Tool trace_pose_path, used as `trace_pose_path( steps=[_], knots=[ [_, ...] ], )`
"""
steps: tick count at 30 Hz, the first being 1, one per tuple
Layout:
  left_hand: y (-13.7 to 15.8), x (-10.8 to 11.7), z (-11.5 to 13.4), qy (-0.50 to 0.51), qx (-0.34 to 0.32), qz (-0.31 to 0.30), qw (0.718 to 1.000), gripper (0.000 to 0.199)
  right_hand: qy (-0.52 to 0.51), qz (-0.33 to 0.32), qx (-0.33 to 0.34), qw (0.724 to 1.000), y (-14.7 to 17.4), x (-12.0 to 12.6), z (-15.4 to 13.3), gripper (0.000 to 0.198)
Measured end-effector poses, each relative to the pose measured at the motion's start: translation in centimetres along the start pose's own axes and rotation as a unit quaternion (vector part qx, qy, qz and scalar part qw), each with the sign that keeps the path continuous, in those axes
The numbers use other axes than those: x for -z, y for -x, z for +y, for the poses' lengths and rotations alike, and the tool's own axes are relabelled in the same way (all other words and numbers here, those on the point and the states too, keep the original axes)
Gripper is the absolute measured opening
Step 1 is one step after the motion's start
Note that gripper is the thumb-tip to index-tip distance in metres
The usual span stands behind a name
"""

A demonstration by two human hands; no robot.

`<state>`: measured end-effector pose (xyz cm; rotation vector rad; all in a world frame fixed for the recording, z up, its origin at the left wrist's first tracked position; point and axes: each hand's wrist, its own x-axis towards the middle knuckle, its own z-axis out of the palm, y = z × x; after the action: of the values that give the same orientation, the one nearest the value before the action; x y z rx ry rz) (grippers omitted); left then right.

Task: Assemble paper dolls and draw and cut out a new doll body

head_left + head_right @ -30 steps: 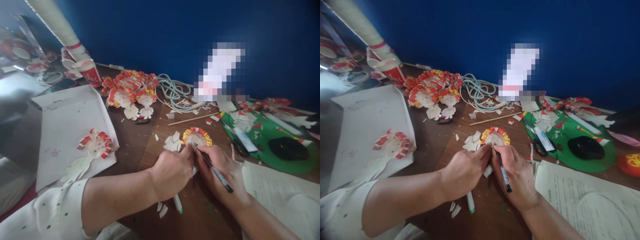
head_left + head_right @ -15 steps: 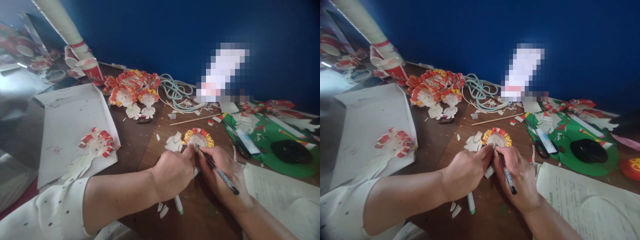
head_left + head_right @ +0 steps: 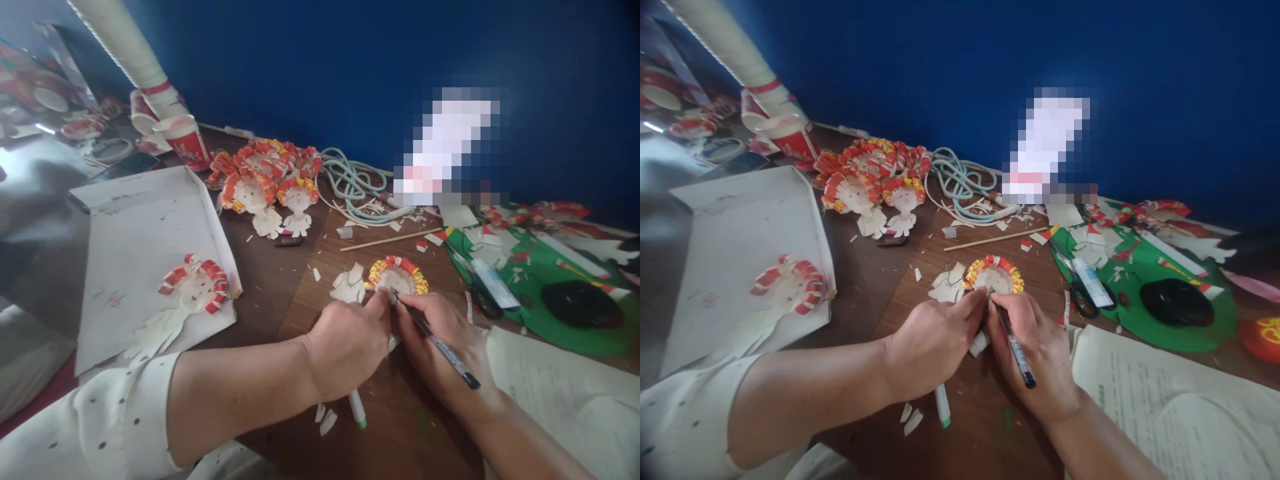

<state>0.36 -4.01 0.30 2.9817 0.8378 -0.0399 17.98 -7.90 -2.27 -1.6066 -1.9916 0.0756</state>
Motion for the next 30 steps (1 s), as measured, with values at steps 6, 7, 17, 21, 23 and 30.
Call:
trace_pose_path(
  steps=[6, 7, 17, 21, 23, 30],
  knots=[
    [-0.01, -0.05, 0.0, 0.015, 0.017, 0.007, 1.0, 0.038, -0.007, 0.02, 0.015, 1.0, 0.34, -0.05, 0.08, 0.019],
    [-0.02, -0.02, 0.01, 0.017, 0.019, 0.006, 1.0, 0.038, -0.007, 0.021, 0.019, 1.0, 0.41, -0.03, 0.08, 0.019],
    [-0.08, 0.01, -0.02, 0.026, 0.02, 0.002, 0.999, 0.04, -0.007, 0.008, 0.017, 1.0, 0.67, 0.21, -0.16, 0.018],
    [-0.08, -0.1, 0.03, 0.017, 0.024, 0.006, 1.0, 0.04, -0.005, 0.009, 0.02, 1.0, 0.63, 0.09, -0.06, 0.02],
    [-0.07, -0.1, 0.06, 0.016, 0.023, 0.007, 1.0, 0.039, -0.005, 0.009, 0.02, 1.0, 0.65, 0.05, -0.01, 0.02],
    [-0.07, -0.17, 0.04, 0.014, 0.021, -0.002, 1.0, 0.039, -0.001, 0.014, 0.025, 1.0, 0.61, 0.02, -0.05, 0.02]
  ],
)
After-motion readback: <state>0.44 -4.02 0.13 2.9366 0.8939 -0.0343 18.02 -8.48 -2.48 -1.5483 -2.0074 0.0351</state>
